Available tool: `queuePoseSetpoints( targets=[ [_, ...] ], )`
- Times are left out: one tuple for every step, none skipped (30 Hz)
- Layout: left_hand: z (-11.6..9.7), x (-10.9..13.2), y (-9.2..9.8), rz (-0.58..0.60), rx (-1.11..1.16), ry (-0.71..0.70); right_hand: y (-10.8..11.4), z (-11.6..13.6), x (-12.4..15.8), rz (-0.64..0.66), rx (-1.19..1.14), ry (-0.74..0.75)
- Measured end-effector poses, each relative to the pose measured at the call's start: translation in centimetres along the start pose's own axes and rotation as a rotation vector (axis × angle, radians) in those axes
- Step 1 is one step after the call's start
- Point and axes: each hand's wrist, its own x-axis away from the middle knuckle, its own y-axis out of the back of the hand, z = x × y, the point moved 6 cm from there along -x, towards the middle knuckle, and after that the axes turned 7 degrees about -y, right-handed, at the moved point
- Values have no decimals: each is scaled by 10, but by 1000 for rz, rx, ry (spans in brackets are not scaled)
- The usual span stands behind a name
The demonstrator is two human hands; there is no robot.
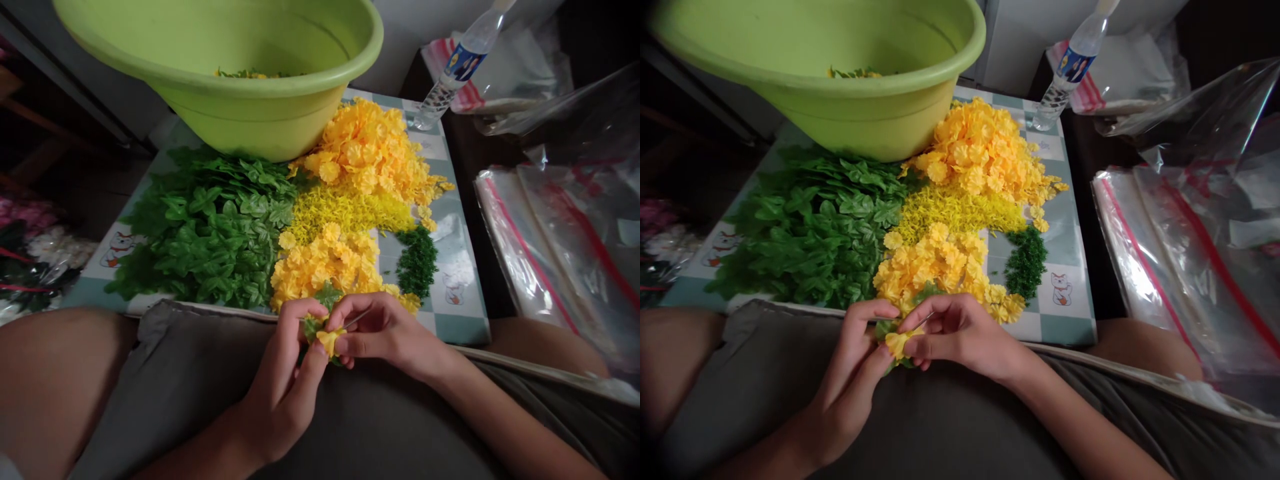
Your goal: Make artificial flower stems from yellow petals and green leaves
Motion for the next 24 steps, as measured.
queuePoseSetpoints(
  targets=[
    [-3, -1, 0, 1, 8, -38, -2, -1, 0, 2, -4, 2],
    [-6, -2, -1, 18, 20, -72, -3, -2, 0, 5, -7, 7],
    [-9, -4, -2, 49, 33, -93, -4, -2, 0, 6, -10, 13],
    [-10, -5, -4, 99, 39, -95, -5, -1, 1, 10, -12, 19],
    [-10, -6, -6, 145, 31, -80, -6, 0, 1, 22, -11, 25],
    [-8, -8, -6, 169, 7, -54, -6, 1, 2, 40, -6, 28],
    [-6, -9, -5, 176, -23, -22, -5, 4, 2, 57, 6, 33],
    [-3, -9, -4, 168, -51, 16, -2, 6, 2, 63, 27, 41],
    [0, -10, -2, 149, -61, 58, 3, 10, 1, 50, 60, 59],
    [3, -10, 0, 127, -48, 102, 10, 13, 0, 5, 109, 87],
    [6, -10, 1, 107, -12, 150, 21, 17, -1, -78, 176, 119],
    [10, -10, 0, 102, 41, 199, 33, 21, -3, -194, 264, 155],
    [12, -10, 0, 91, 101, 239, 44, 25, -3, -329, 377, 192],
    [14, -10, 1, 71, 162, 268, 54, 28, -3, -462, 512, 230],
    [15, -10, 1, 50, 220, 287, 61, 32, -2, -577, 656, 273],
    [15, -11, 2, 24, 273, 298, 65, 34, -2, -663, 798, 318],
    [15, -12, 2, -2, 319, 304, 65, 36, -2, -715, 925, 364],
    [15, -13, 3, -24, 356, 308, 64, 36, -2, -747, 1028, 411],
    [15, -14, 3, -41, 380, 313, 63, 36, -2, -770, 1102, 453],
    [15, -14, 3, -51, 391, 319, 63, 36, -3, -793, 1152, 485],
    [15, -15, 2, -54, 390, 323, 63, 35, -4, -817, 1187, 510],
    [16, -15, 2, -53, 384, 328, 64, 35, -5, -841, 1216, 532],
    [16, -16, 1, -48, 377, 334, 65, 35, -7, -862, 1247, 556],
    [16, -16, 0, -43, 372, 340, 67, 34, -10, -877, 1281, 578]
  ],
)
